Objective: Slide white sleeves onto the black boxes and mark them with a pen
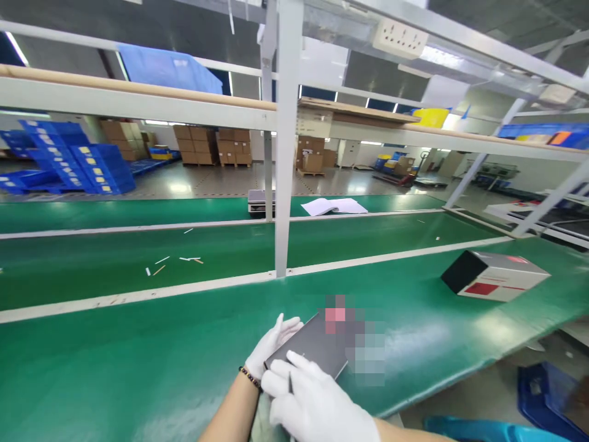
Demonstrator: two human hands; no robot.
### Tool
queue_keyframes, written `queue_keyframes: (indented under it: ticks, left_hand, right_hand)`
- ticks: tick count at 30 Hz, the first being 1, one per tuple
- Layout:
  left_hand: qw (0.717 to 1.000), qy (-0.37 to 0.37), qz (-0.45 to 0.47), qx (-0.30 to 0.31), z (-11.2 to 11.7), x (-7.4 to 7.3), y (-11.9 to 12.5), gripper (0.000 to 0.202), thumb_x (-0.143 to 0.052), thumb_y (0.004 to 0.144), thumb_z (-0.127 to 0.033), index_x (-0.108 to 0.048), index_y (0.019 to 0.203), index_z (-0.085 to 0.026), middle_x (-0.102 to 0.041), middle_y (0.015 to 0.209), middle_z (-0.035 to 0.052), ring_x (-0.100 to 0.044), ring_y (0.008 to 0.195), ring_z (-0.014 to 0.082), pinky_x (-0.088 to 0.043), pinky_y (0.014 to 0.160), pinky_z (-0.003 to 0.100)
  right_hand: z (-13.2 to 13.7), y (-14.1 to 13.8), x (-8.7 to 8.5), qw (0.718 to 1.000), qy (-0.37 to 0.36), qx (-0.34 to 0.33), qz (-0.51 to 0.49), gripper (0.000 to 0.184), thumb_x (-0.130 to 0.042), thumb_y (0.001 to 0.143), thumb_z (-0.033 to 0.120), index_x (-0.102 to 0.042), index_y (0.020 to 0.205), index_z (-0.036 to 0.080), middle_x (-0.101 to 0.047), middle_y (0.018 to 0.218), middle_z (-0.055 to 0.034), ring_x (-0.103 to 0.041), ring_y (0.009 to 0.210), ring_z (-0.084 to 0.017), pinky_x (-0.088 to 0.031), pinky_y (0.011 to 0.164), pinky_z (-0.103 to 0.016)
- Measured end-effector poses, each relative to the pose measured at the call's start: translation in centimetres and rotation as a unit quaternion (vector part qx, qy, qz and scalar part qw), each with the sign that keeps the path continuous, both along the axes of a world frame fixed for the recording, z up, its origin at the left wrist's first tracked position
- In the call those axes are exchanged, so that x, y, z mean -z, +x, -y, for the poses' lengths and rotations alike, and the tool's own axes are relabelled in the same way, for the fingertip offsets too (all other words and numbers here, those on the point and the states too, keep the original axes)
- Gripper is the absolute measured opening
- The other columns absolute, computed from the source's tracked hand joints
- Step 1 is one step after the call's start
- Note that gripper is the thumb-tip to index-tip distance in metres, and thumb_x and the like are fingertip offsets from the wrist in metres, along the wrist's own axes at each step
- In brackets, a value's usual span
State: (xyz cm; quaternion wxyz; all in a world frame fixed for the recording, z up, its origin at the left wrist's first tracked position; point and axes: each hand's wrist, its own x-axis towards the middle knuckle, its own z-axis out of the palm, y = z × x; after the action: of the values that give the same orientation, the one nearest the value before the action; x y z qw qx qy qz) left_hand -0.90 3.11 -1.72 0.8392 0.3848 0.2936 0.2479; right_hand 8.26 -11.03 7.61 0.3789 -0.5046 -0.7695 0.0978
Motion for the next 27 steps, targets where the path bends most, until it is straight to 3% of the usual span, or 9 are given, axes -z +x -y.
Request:
queue_keyframes:
  ticks: [4, 8, 10, 14, 16, 18, 20, 23, 27]
  left_hand:
    - [0.992, -0.018, -0.016, -0.123, -0.6, 0.1, -0.4, 0.060, -0.039, 0.094, -0.062, -0.069, 0.114, -0.014, -0.063, 0.131, 0.0173, -0.053, 0.131, 0.0261, -0.030, 0.120, 0.040]
    - [0.978, -0.028, 0.004, -0.205, -1.1, 0.5, -0.4, 0.056, -0.035, 0.098, -0.052, -0.066, 0.115, -0.010, -0.064, 0.129, 0.0197, -0.060, 0.124, 0.0249, -0.032, 0.119, 0.039]
    - [0.975, -0.021, 0.009, -0.221, -1.2, 0.7, -0.3, 0.054, -0.036, 0.098, -0.050, -0.065, 0.117, -0.009, -0.064, 0.129, 0.0203, -0.062, 0.121, 0.0255, -0.035, 0.118, 0.040]
    - [0.975, -0.015, 0.003, -0.223, -1.1, 0.7, -0.1, 0.051, -0.034, 0.099, -0.046, -0.067, 0.111, -0.008, -0.069, 0.121, 0.0197, -0.065, 0.116, 0.0255, -0.035, 0.118, 0.042]
    - [0.976, -0.012, -0.002, -0.219, -1.0, 0.6, 0.0, 0.049, -0.034, 0.100, -0.044, -0.068, 0.108, -0.009, -0.070, 0.118, 0.0184, -0.065, 0.117, 0.0253, -0.035, 0.119, 0.042]
    - [0.977, -0.004, -0.010, -0.214, -1.0, 0.6, 0.0, 0.048, -0.037, 0.098, -0.045, -0.069, 0.106, -0.010, -0.071, 0.117, 0.0176, -0.063, 0.119, 0.0261, -0.034, 0.119, 0.043]
    - [0.978, 0.012, -0.020, -0.210, -1.1, 0.8, -0.1, 0.048, -0.041, 0.096, -0.047, -0.069, 0.107, -0.010, -0.070, 0.119, 0.0171, -0.061, 0.123, 0.0273, -0.033, 0.120, 0.044]
    - [0.978, 0.048, -0.038, -0.199, -1.1, 1.3, -0.2, 0.051, -0.050, 0.091, -0.053, -0.068, 0.111, -0.010, -0.068, 0.123, 0.0170, -0.057, 0.128, 0.0290, -0.031, 0.121, 0.045]
    - [0.978, 0.078, -0.072, -0.182, -1.0, 1.4, 0.0, 0.058, -0.058, 0.084, -0.058, -0.066, 0.116, -0.010, -0.066, 0.127, 0.0172, -0.054, 0.130, 0.0295, -0.029, 0.122, 0.045]
  right_hand:
    - [-0.5, -1.5, 0.8, 0.992, 0.009, 0.069, 0.103, 0.028, -0.053, 0.081, 0.014, -0.059, 0.107, 0.024, -0.065, 0.106, -0.0048, -0.056, 0.099, -0.024, -0.046, 0.083, -0.032]
    - [-1.6, 2.0, -0.7, 0.976, 0.077, 0.109, 0.173, 0.022, -0.044, 0.083, 0.009, -0.059, 0.096, 0.019, -0.060, 0.103, -0.0090, -0.050, 0.089, -0.024, -0.043, 0.077, -0.036]
    - [-2.8, 5.4, -1.5, 0.953, 0.081, 0.188, 0.224, 0.023, -0.043, 0.080, 0.007, -0.060, 0.091, 0.018, -0.058, 0.104, -0.0103, -0.048, 0.090, -0.025, -0.042, 0.078, -0.037]
    - [-4.5, 14.8, -2.0, 0.899, -0.008, 0.352, 0.259, 0.025, -0.043, 0.080, 0.005, -0.062, 0.091, 0.017, -0.061, 0.103, -0.0112, -0.051, 0.093, -0.024, -0.040, 0.090, -0.039]
    - [-4.3, 20.0, -1.8, 0.871, -0.030, 0.424, 0.245, 0.027, -0.042, 0.084, 0.009, -0.061, 0.102, 0.015, -0.062, 0.110, -0.0145, -0.050, 0.107, -0.028, -0.030, 0.102, -0.054]
    - [-3.2, 25.1, -1.5, 0.826, -0.061, 0.520, 0.212, 0.032, -0.038, 0.087, 0.015, -0.058, 0.113, 0.016, -0.062, 0.114, -0.0171, -0.044, 0.120, -0.033, -0.020, 0.101, -0.071]
    - [-1.9, 29.8, -1.2, 0.777, -0.097, 0.597, 0.174, 0.032, -0.036, 0.088, 0.020, -0.057, 0.113, 0.017, -0.059, 0.119, -0.0194, -0.040, 0.126, -0.035, -0.017, 0.097, -0.078]
    - [0.2, 35.9, -1.1, 0.731, -0.136, 0.655, 0.135, 0.029, -0.035, 0.090, 0.026, -0.058, 0.107, 0.018, -0.055, 0.124, -0.0206, -0.045, 0.123, -0.035, -0.020, 0.098, -0.078]
    - [2.4, 41.9, -1.6, 0.736, -0.157, 0.646, 0.127, 0.029, -0.040, 0.088, 0.024, -0.057, 0.111, 0.019, -0.057, 0.126, -0.0180, -0.045, 0.126, -0.031, -0.015, 0.107, -0.071]
